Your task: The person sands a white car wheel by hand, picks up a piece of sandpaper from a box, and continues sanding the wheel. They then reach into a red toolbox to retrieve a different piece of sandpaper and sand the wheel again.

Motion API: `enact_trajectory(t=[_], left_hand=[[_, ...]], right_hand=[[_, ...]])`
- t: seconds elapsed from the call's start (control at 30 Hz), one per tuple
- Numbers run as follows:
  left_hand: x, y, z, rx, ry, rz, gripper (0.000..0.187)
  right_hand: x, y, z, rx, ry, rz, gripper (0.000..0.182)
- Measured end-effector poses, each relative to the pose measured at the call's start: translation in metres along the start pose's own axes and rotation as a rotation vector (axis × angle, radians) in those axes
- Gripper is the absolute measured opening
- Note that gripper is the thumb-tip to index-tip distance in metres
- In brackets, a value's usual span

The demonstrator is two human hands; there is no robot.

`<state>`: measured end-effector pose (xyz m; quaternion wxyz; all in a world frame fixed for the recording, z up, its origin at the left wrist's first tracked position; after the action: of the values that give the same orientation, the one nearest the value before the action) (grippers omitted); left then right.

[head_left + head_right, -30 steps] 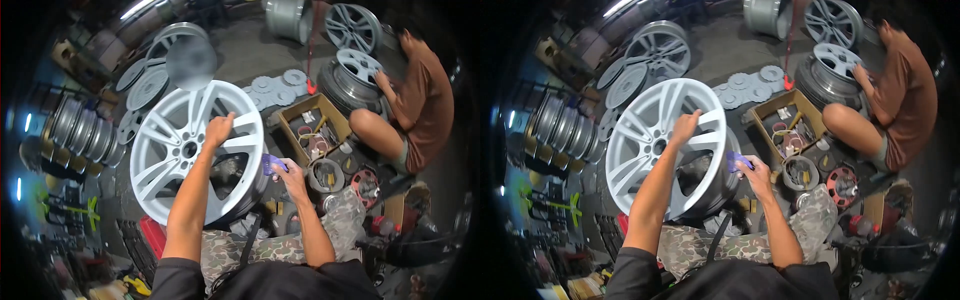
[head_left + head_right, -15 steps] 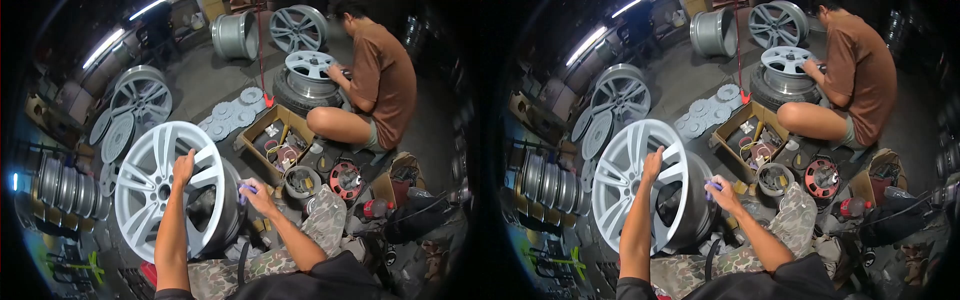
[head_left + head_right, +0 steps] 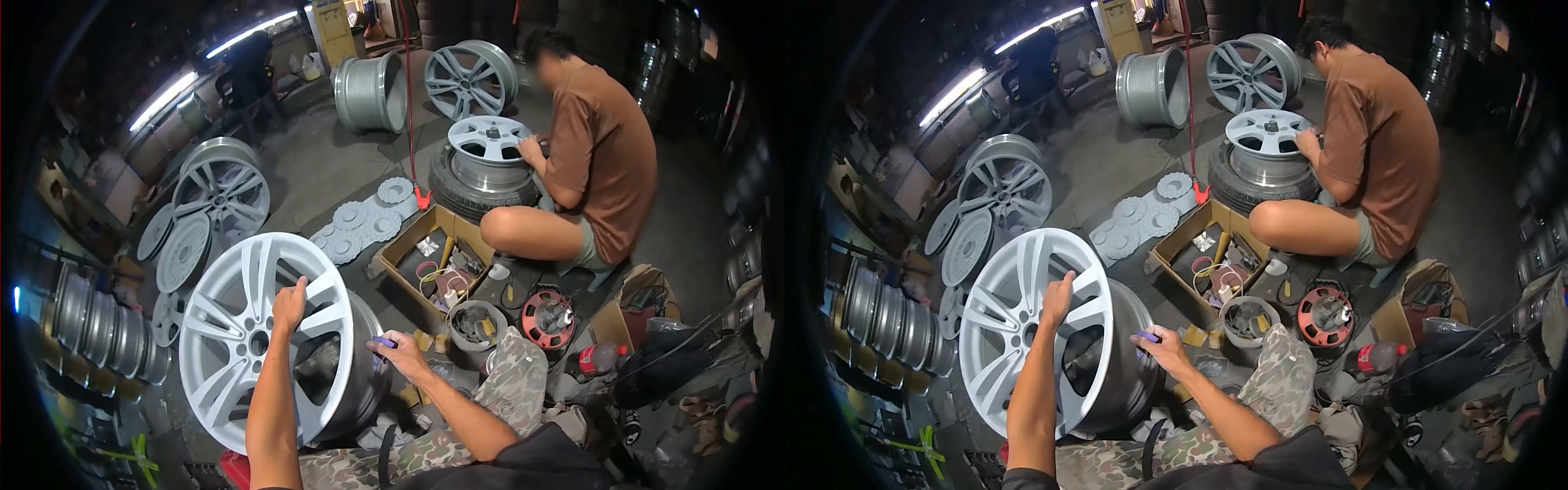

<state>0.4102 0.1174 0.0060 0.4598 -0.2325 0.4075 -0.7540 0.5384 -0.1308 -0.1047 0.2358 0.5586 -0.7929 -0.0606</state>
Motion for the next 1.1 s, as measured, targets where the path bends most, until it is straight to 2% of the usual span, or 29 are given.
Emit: enact_trajectory(t=[0.07, 0.13, 0.2, 0.27, 0.33, 0.4, 0.67, 0.73, 0.77, 0.9, 1.0, 1.03, 1.1], left_hand=[[0.0, 0.001, -0.006, 0.006, -0.011, -0.021, 0.072], [0.0, 0.001, -0.007, 0.011, -0.003, 0.001, 0.071], [-0.001, 0.0, -0.006, -0.001, 0.019, -0.005, 0.071], [0.0, 0.0, -0.005, 0.015, 0.036, 0.005, 0.071], [-0.001, 0.0, -0.004, 0.017, 0.071, 0.025, 0.071], [-0.001, 0.001, -0.004, -0.011, 0.125, 0.076, 0.07], [0.006, 0.0, 0.001, 0.058, 0.009, 0.01, 0.067], [0.007, -0.002, 0.003, 0.067, 0.015, 0.025, 0.07], [0.007, -0.002, 0.004, 0.053, 0.01, 0.005, 0.067], [0.008, -0.003, 0.005, 0.041, -0.027, -0.036, 0.065], [0.007, 0.0, 0.001, 0.07, -0.041, -0.007, 0.068], [0.008, -0.001, 0.002, 0.074, -0.041, -0.006, 0.068], [0.009, -0.001, 0.002, 0.074, -0.05, -0.018, 0.067]], right_hand=[[-0.003, -0.009, 0.002, 0.045, -0.029, 0.12, 0.012], [0.001, -0.008, -0.009, 0.05, -0.054, 0.133, 0.011], [0.006, -0.001, -0.016, -0.301, -0.048, 0.052, 0.015], [0.007, -0.004, -0.018, -0.212, -0.04, 0.047, 0.015], [0.004, -0.012, -0.02, -0.008, -0.197, 0.13, 0.015], [0.006, -0.013, -0.026, 0.017, -0.141, 0.105, 0.016], [0.01, -0.006, -0.034, -0.071, -0.044, 0.104, 0.023], [0.012, 0.001, -0.044, -0.061, -0.124, 0.061, 0.025], [0.014, 0.003, -0.046, -0.093, -0.123, 0.069, 0.031], [0.02, 0.008, -0.058, -0.089, -0.139, 0.103, 0.037], [0.01, -0.006, -0.036, -0.019, -0.03, 0.079, 0.038], [0.01, -0.006, -0.035, -0.032, -0.034, 0.068, 0.029], [0.012, 0.001, -0.041, -0.089, -0.04, 0.061, 0.024]])
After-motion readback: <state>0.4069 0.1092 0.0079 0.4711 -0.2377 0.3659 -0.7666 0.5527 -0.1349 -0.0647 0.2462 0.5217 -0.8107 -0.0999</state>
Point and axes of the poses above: each hand's wrist, its own x-axis away from the middle knuckle, its own y-axis out of the palm, z = x × y, the point moved 8 cm from there along -x, towards the middle knuckle, and after that the axes turned 8 degrees about y, right-handed, at the moved point
